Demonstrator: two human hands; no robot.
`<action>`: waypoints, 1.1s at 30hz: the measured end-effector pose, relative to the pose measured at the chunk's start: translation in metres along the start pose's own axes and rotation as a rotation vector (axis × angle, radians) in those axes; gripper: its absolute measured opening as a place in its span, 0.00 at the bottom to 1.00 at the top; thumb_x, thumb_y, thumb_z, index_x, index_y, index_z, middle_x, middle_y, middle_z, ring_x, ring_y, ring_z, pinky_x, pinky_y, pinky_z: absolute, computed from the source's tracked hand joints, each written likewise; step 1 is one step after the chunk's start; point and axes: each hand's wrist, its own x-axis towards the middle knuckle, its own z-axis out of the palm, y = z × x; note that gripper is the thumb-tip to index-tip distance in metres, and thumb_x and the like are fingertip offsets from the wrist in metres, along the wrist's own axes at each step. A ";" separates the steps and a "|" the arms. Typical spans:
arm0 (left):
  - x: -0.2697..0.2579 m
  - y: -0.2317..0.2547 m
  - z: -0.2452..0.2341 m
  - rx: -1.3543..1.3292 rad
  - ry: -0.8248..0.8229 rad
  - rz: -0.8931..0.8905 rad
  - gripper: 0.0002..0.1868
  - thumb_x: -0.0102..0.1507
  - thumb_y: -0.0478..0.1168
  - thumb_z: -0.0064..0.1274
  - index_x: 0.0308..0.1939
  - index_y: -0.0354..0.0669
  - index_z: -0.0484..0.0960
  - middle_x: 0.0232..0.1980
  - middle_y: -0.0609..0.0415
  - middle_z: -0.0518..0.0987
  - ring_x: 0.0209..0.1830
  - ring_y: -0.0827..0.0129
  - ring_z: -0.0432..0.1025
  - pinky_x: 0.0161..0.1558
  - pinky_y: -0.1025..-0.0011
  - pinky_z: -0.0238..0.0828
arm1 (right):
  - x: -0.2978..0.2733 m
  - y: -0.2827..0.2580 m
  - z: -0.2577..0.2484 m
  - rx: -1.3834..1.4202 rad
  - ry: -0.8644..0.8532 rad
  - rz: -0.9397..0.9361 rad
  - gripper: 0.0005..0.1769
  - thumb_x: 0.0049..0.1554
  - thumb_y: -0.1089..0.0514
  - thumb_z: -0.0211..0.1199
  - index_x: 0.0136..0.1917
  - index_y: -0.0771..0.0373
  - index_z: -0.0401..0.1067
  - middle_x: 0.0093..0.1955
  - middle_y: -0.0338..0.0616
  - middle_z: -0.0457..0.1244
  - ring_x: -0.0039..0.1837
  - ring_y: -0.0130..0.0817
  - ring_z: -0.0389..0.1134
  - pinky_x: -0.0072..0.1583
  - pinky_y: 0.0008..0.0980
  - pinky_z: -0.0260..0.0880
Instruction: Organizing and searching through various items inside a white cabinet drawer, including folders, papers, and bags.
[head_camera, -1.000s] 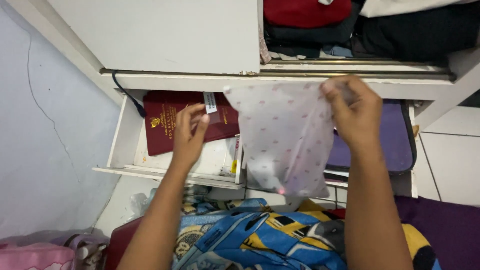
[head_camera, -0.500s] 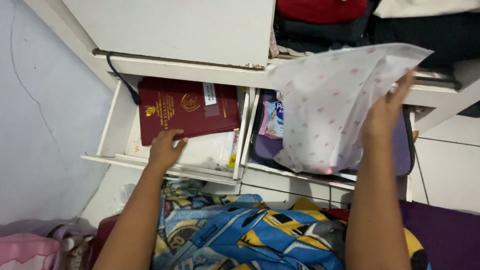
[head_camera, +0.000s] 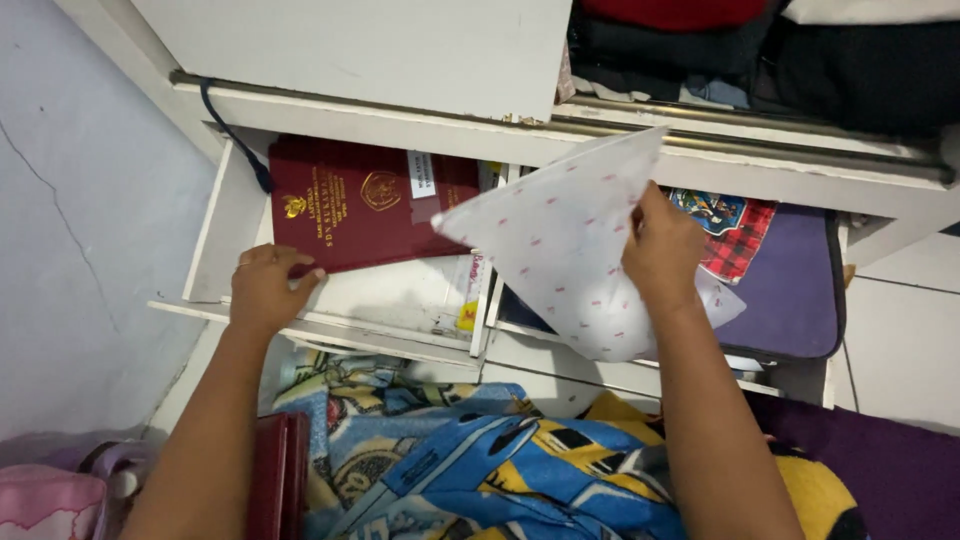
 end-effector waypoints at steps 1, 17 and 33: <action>0.003 0.001 0.002 -0.004 -0.004 -0.001 0.17 0.66 0.57 0.55 0.54 0.59 0.86 0.60 0.50 0.80 0.70 0.50 0.68 0.66 0.53 0.65 | -0.001 0.018 0.007 -0.003 -0.004 -0.001 0.09 0.64 0.47 0.62 0.51 0.51 0.72 0.38 0.40 0.66 0.44 0.49 0.71 0.48 0.48 0.69; -0.007 0.012 -0.008 -0.207 -0.045 -0.130 0.16 0.66 0.57 0.55 0.51 0.57 0.87 0.59 0.53 0.79 0.71 0.53 0.65 0.64 0.54 0.68 | 0.032 -0.065 -0.084 0.376 -0.413 0.135 0.35 0.57 0.49 0.71 0.70 0.69 0.66 0.60 0.70 0.66 0.64 0.74 0.64 0.62 0.68 0.63; -0.006 0.007 0.000 -0.270 -0.010 -0.108 0.21 0.63 0.56 0.52 0.51 0.51 0.86 0.55 0.53 0.82 0.66 0.49 0.65 0.56 0.53 0.69 | 0.013 0.123 -0.098 0.201 0.539 0.316 0.36 0.74 0.77 0.68 0.78 0.72 0.42 0.78 0.67 0.46 0.81 0.62 0.52 0.81 0.56 0.51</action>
